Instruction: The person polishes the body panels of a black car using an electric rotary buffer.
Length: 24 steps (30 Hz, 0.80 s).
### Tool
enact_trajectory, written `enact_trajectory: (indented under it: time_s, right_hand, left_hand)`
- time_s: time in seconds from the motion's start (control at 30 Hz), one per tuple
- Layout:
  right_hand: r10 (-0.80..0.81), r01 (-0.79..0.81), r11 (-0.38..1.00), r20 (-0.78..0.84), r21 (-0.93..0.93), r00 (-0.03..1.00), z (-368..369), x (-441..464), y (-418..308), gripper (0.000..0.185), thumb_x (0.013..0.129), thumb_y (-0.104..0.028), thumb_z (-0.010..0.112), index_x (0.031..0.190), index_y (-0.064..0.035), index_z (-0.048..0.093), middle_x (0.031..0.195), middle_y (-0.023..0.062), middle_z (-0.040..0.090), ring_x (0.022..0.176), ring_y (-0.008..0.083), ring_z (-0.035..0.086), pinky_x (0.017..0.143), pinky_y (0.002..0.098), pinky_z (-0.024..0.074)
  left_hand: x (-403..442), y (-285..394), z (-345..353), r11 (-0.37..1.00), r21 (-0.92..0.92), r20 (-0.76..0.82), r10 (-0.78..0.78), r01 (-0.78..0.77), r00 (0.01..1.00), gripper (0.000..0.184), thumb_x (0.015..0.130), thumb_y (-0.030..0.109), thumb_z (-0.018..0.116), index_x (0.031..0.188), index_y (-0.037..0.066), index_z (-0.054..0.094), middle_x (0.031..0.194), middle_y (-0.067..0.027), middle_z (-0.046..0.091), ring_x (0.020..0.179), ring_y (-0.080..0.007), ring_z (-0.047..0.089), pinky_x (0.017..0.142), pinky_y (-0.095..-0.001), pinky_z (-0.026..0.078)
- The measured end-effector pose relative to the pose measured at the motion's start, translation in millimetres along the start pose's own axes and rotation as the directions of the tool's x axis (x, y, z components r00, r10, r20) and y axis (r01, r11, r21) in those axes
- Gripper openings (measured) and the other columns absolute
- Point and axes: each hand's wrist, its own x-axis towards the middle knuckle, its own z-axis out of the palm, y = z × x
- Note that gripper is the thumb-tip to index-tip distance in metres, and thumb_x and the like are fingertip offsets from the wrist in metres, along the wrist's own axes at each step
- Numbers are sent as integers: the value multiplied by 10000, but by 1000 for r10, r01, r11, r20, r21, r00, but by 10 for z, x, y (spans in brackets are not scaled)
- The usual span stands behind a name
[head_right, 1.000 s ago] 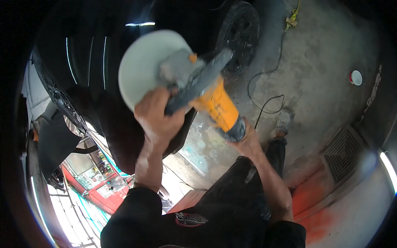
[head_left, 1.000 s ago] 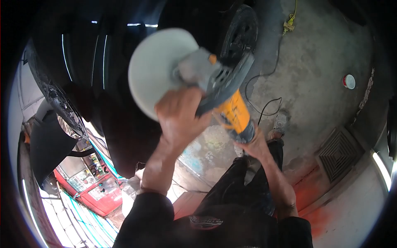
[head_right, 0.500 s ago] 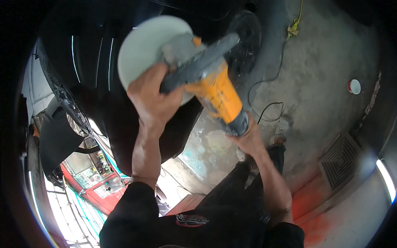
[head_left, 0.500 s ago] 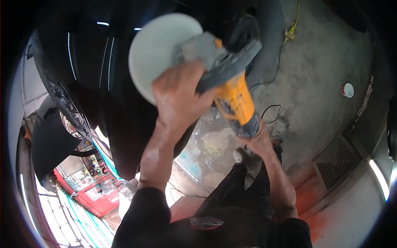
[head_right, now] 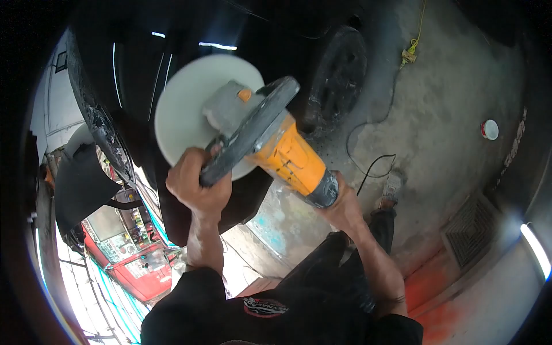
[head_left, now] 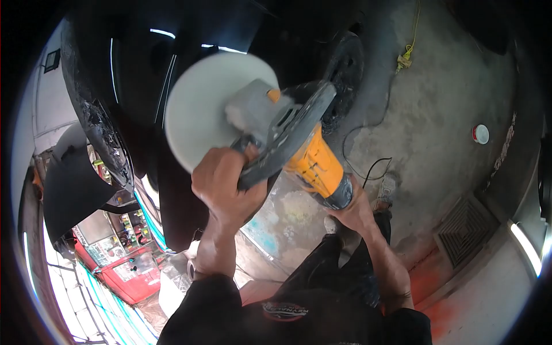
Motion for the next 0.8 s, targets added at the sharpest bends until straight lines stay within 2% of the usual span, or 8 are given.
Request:
enact_trajectory:
  time_s: [0.1,0.13,0.3,0.37,0.47,0.6,0.67,0.8]
  right_hand:
    - [-79,79,997,-84,4,993,-78,238,-90,607,689,-62,850,1212,-7,548,1078,133,693,995,213,676,873,327,516]
    - [-97,98,995,-112,2,989,-134,352,-118,615,685,-57,854,1213,-5,544,1084,134,691,998,218,674,876,329,515]
    - [-12,18,999,-127,42,992,-301,656,-223,665,679,-56,869,1238,13,514,1108,141,685,1034,217,657,916,356,509]
    - [-82,77,996,-127,-37,989,-182,550,60,660,690,-56,866,1242,16,512,1128,138,682,1056,214,651,935,355,507]
    - [-12,24,987,-71,159,997,225,108,471,687,705,-96,879,1272,15,508,1180,134,673,1110,213,638,973,349,499]
    - [218,-240,950,128,198,968,787,-686,1121,696,733,-141,901,1301,-16,518,1229,84,667,1122,154,631,973,313,501]
    - [196,-249,882,171,401,966,1011,-1072,1410,686,718,-130,912,1281,-13,538,1187,74,676,1090,146,636,965,311,504]
    - [245,-288,861,154,418,957,1152,-1353,1679,730,689,-97,918,1299,-15,525,1182,91,672,1092,146,627,970,311,497]
  left_hand:
    - [456,-52,220,996,-70,-7,63,-64,998,270,733,55,771,682,19,509,596,-149,505,502,-334,535,484,-367,409]
    - [575,-131,335,993,-72,23,95,-93,995,243,620,63,772,833,43,656,743,-105,644,651,-312,646,593,-374,506]
    - [929,-135,783,957,-248,-59,138,-149,989,247,629,91,764,803,50,594,709,-119,602,653,-348,606,575,-398,490]
    - [686,-133,740,969,-176,-38,171,-175,984,239,626,91,764,790,61,594,698,-115,590,630,-341,596,565,-404,482]
    - [18,-98,498,981,-152,150,142,-119,979,194,649,68,774,789,56,641,731,-109,633,662,-342,630,607,-431,496]
    - [-948,-19,161,987,-158,371,81,-24,925,170,605,79,740,726,78,621,660,-68,573,580,-303,561,543,-423,436]
    - [-1333,19,106,984,-171,428,28,51,904,160,601,69,730,707,77,610,620,-71,556,545,-298,558,536,-418,446]
    - [-1425,76,217,984,-160,455,3,78,891,196,582,68,721,707,100,574,596,-53,543,521,-274,565,525,-388,457]
